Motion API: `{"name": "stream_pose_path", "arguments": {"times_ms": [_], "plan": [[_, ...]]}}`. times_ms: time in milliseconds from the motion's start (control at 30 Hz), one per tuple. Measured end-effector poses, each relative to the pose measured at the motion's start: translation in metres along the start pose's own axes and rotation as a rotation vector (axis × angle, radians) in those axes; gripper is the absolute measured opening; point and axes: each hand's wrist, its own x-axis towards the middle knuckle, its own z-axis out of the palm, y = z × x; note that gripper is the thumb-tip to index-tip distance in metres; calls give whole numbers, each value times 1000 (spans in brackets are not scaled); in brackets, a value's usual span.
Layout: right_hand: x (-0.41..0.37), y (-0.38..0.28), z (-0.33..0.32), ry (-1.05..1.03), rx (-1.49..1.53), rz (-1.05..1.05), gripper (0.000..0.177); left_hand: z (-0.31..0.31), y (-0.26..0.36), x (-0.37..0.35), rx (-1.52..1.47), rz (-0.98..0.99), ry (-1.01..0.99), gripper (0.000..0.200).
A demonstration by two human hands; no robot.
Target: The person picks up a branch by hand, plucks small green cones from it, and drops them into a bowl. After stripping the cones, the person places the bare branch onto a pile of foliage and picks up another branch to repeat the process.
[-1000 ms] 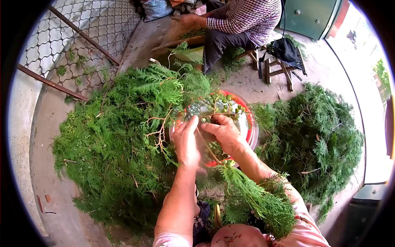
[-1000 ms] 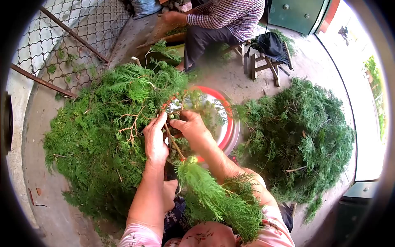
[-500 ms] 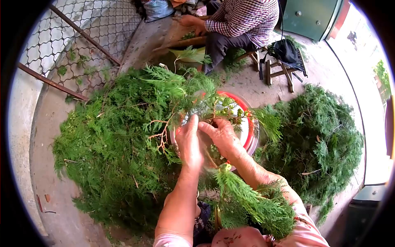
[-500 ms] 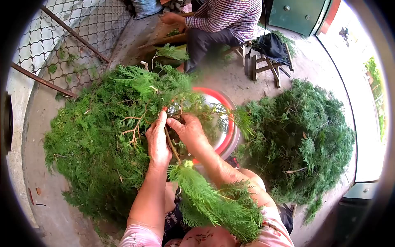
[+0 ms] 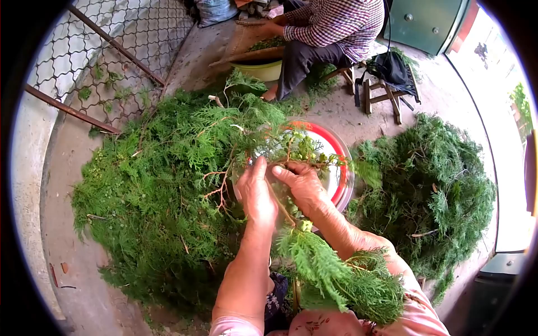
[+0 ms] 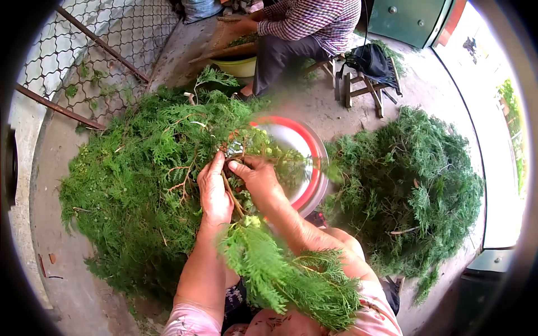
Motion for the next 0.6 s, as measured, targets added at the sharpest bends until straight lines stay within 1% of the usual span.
{"name": "stream_pose_path", "arguments": {"times_ms": [33,133,200,267,367,400,467,500,600], "plan": [[-2,1,2,34,5,-29,32,0,1,1,14,-21,9,22],[-2,2,-2,35,28,58,35,8,4,-2,60,-59,36,22],[-4,-1,-3,30,0,53,36,12,9,-10,58,-62,33,22],[-7,-6,-1,48,-60,77,38,7,8,-10,21,-103,-23,24],[-7,0,-1,34,85,55,39,2,6,-8,-1,-161,-53,24],[-6,0,0,17,80,37,39,0,6,-6,-2,-178,-53,24],[-6,1,-2,-14,72,2,39,-7,2,1,14,-147,-70,24],[-9,-5,-1,-7,60,75,37,-9,0,3,23,-134,-79,24],[-25,-26,-2,-94,-286,-174,33,-4,3,0,-14,-57,-63,25]]}}
